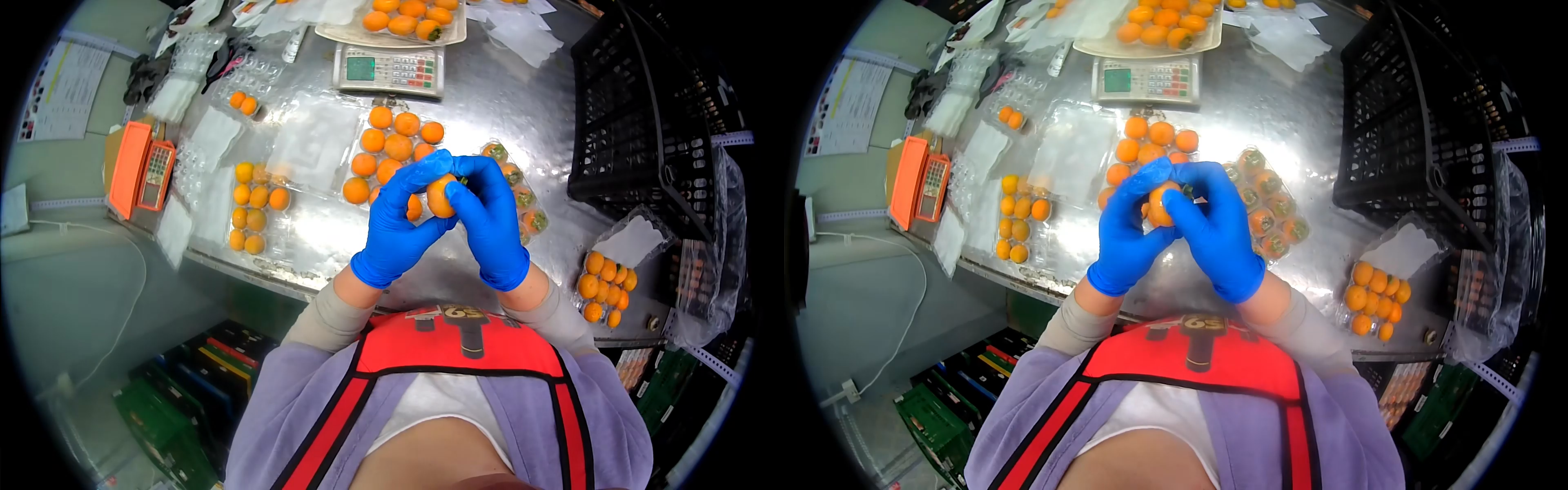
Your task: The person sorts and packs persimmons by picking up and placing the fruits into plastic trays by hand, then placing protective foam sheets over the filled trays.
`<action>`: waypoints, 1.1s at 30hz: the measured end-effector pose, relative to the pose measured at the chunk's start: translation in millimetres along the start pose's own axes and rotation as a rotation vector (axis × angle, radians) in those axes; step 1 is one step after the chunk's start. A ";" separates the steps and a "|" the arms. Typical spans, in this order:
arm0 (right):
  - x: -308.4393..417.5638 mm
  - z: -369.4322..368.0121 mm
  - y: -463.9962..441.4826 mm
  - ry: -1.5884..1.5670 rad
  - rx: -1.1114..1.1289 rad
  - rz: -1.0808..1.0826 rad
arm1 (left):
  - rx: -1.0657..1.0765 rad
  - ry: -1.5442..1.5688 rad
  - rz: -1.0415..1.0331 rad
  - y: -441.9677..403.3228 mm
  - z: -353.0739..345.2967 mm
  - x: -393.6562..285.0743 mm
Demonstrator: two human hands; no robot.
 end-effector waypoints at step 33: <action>22.8 -5.4 10.1 0.130 0.063 0.393 | 0.112 0.485 0.284 8.1 -6.6 26.5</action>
Point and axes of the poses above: each hand's wrist, its own y-axis away from the middle knuckle, its own z-axis out of the back of the hand, x = y × z, the point moved 9 cm from there along -y, towards the middle knuckle, and after that the axes turned 5 degrees about -z, right-handed, at the moved point
